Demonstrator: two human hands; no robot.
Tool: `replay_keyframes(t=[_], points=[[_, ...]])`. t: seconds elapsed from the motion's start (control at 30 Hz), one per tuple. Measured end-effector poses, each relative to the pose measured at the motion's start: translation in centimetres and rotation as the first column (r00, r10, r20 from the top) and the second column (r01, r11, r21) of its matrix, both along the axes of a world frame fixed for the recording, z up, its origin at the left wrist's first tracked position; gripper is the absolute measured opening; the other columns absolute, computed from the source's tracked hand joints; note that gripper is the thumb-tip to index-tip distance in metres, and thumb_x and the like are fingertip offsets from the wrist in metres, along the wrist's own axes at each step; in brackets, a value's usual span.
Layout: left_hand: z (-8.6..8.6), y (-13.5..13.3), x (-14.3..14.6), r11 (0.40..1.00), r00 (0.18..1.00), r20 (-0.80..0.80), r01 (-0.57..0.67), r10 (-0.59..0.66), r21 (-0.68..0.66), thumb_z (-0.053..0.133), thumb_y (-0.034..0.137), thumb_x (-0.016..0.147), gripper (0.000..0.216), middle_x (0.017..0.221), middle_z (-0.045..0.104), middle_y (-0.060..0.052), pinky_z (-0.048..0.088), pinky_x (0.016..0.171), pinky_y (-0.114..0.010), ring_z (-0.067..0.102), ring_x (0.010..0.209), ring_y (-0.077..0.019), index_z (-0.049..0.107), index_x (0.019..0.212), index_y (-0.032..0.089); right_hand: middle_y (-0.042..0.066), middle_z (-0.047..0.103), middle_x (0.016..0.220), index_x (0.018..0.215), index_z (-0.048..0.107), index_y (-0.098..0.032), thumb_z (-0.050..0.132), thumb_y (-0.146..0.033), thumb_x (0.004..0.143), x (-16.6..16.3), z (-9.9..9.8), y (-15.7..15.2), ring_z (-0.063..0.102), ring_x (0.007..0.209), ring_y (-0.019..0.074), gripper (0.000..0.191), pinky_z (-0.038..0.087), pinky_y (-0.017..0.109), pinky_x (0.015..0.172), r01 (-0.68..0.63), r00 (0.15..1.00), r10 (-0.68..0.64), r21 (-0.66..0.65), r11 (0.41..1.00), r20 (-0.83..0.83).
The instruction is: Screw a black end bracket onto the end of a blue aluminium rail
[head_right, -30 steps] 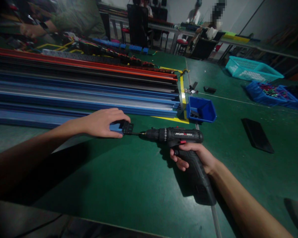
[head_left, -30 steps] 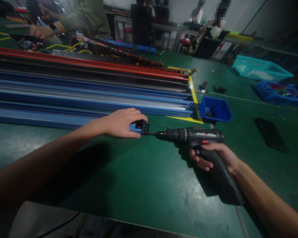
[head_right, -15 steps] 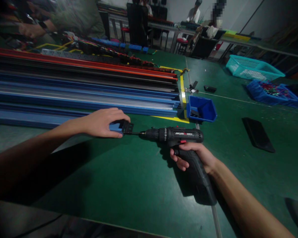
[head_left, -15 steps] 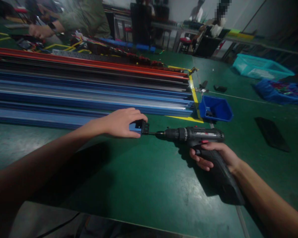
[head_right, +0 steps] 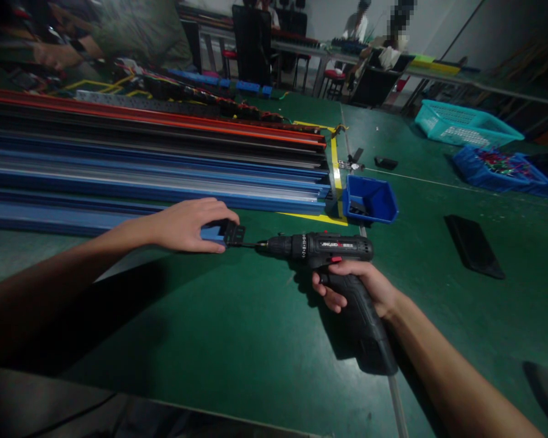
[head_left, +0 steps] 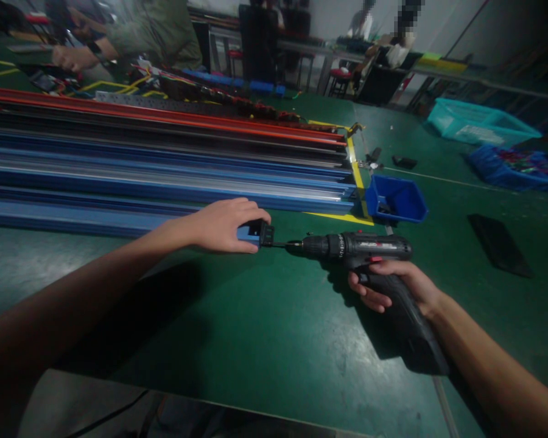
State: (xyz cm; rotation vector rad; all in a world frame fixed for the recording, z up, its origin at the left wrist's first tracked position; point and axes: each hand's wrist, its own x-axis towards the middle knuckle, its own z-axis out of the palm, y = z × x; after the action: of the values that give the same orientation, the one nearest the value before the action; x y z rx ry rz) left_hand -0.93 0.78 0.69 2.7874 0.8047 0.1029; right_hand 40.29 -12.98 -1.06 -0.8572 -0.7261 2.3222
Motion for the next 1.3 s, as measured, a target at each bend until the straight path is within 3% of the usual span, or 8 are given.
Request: replay_keyframes(t=[0.7,1.3], points=[[0.12,-0.07,0.15,1.0,1.0,-0.006,-0.006,0.006,0.004,0.072,0.06,0.097,0.058,0.137,0.07,-0.01,0.046,0.105,-0.04,0.064,0.122,-0.0308,0.064,0.143,0.026,0.012,0.074,0.092,0.11,0.081,-0.003,0.068,-0.035,0.101,0.15,-0.11,-0.06,0.053,0.053,0.0082,0.036,0.058,0.023,0.06,-0.021,1.0,0.02,0.008,1.0,0.002],[0.34,-0.16,0.32,1.0,1.0,-0.015,-0.015,0.015,0.0,0.072,0.06,0.096,0.059,0.134,0.071,-0.01,0.045,0.101,-0.04,0.064,0.119,-0.031,0.065,0.142,0.026,0.013,0.074,0.09,0.109,0.08,-0.002,0.073,-0.036,0.099,0.23,-0.07,-0.05,0.058,0.054,0.0085,0.037,0.058,0.023,0.06,-0.006,1.0,0.006,-0.012,1.0,0.018]])
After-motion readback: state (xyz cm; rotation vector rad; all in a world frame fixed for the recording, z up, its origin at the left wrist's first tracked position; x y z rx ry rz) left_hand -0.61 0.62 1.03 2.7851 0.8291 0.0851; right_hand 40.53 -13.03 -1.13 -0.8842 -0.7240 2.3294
